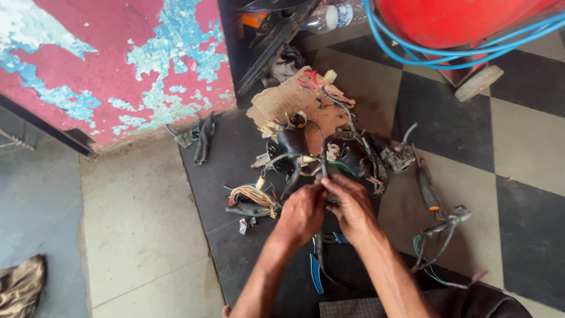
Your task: The person untangles, sorts, and checks the components of a motorcycle wiring harness, using a screwdriver to open a housing and pliers to strip or adjust wires.
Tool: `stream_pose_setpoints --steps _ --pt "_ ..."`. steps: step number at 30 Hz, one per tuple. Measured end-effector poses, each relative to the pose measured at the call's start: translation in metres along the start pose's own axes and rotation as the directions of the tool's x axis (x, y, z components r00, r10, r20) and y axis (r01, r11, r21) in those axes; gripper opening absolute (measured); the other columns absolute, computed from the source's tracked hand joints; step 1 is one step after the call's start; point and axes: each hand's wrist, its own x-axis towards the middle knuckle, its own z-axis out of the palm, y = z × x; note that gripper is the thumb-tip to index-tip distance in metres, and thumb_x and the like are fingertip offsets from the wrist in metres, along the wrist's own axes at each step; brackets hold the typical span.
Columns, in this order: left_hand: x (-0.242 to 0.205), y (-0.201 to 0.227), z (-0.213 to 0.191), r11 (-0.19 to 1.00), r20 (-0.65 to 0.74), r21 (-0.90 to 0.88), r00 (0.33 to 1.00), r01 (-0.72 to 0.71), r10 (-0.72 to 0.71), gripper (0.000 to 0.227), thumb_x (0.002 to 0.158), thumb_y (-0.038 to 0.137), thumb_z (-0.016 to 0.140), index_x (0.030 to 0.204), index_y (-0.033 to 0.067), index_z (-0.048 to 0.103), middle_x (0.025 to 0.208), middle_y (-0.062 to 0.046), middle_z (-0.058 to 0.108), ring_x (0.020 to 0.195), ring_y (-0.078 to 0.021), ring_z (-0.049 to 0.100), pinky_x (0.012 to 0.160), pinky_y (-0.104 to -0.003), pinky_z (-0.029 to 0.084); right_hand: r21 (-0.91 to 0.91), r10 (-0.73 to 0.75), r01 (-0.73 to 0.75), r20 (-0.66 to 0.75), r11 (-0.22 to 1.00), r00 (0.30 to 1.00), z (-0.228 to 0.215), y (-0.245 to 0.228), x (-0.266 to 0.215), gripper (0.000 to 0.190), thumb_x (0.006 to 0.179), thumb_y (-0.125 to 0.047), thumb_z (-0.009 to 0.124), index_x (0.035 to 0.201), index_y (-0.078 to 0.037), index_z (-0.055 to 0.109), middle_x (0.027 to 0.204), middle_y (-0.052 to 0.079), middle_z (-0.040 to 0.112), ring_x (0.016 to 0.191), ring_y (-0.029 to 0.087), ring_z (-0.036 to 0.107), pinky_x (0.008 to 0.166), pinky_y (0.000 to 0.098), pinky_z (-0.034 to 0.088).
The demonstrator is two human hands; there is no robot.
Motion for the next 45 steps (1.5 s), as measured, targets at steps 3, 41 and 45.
stream_pose_setpoints --steps 3,41,45 --pt "0.006 -0.011 -0.012 0.951 0.225 -0.179 0.951 0.253 -0.211 0.026 0.097 0.016 0.056 0.11 0.0018 0.073 0.093 -0.016 0.077 0.077 -0.0306 0.071 0.07 -0.041 0.058 -0.077 0.059 -0.061 -0.025 0.995 0.998 0.005 -0.023 -0.01 0.015 0.09 -0.016 0.068 0.101 -0.007 0.074 0.093 0.0 0.077 0.089 0.013 0.068 0.082 0.0352 0.053" --pt "0.049 -0.009 -0.1 0.866 -0.1 -0.437 0.943 0.244 -0.317 0.039 0.095 0.038 0.066 0.093 -0.0006 0.07 0.07 -0.002 0.053 0.066 -0.0155 0.048 0.06 -0.033 0.041 0.422 -0.008 -0.01 0.042 0.906 0.999 -0.027 0.008 0.026 0.017 0.1 -0.014 0.062 0.104 0.001 0.07 0.077 0.004 0.062 0.051 0.007 0.048 0.039 0.0197 0.034" --pt "0.036 -0.02 -0.096 0.927 -0.126 -0.241 0.938 0.287 -0.323 0.027 0.093 0.024 0.064 0.094 -0.002 0.07 0.076 -0.005 0.065 0.07 -0.016 0.058 0.063 -0.032 0.049 0.325 -0.001 -0.021 0.069 0.945 0.998 0.0 -0.003 0.007 0.024 0.096 -0.011 0.058 0.112 0.002 0.07 0.088 0.01 0.071 0.063 0.013 0.061 0.049 0.0249 0.048"
